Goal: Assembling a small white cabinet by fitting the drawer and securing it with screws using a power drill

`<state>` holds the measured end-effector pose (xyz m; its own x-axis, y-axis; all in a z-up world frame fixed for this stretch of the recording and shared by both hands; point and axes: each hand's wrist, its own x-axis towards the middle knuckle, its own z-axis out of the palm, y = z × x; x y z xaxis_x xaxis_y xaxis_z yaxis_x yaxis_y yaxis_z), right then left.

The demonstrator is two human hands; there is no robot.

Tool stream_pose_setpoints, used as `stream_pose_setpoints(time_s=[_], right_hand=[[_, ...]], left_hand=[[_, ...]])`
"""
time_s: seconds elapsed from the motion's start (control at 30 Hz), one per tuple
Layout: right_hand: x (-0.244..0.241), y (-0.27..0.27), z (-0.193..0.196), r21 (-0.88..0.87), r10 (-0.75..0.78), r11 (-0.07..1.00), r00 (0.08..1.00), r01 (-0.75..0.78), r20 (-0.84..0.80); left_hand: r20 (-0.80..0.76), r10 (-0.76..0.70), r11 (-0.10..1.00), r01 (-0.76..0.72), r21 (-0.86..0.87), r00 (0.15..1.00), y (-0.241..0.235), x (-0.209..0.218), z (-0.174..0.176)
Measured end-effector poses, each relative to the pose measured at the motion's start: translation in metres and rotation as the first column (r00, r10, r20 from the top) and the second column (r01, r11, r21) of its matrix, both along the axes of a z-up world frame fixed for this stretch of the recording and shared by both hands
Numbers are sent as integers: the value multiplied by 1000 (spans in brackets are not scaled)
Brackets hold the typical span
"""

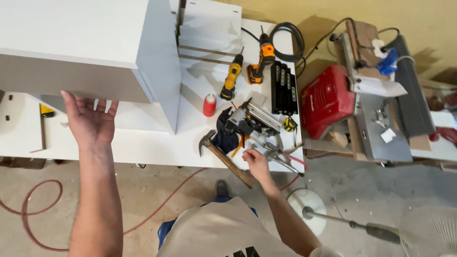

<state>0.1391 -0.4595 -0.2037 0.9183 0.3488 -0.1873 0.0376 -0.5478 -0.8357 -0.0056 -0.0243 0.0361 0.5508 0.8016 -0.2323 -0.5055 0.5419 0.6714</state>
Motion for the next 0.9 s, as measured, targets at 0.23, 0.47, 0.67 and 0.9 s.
stream_pose_setpoints(time_s=[0.23,0.47,0.67,0.9], right_hand=[[92,63,5,5,173,985,985,-173,20],[277,134,-167,388,-7,920,990,-50,143],[306,172,-101,316,68,925,910,-211,410],[338,203,-127,750,254,616,962,-241,100]], left_hand=[[116,57,996,-49,-72,992,-9,3,9],[368,270,961,-225,-161,890,-55,-19,23],[266,345,933,-360,9,900,-12,-42,-51],[186,437,894,-448,18,880,-48,-49,-24]])
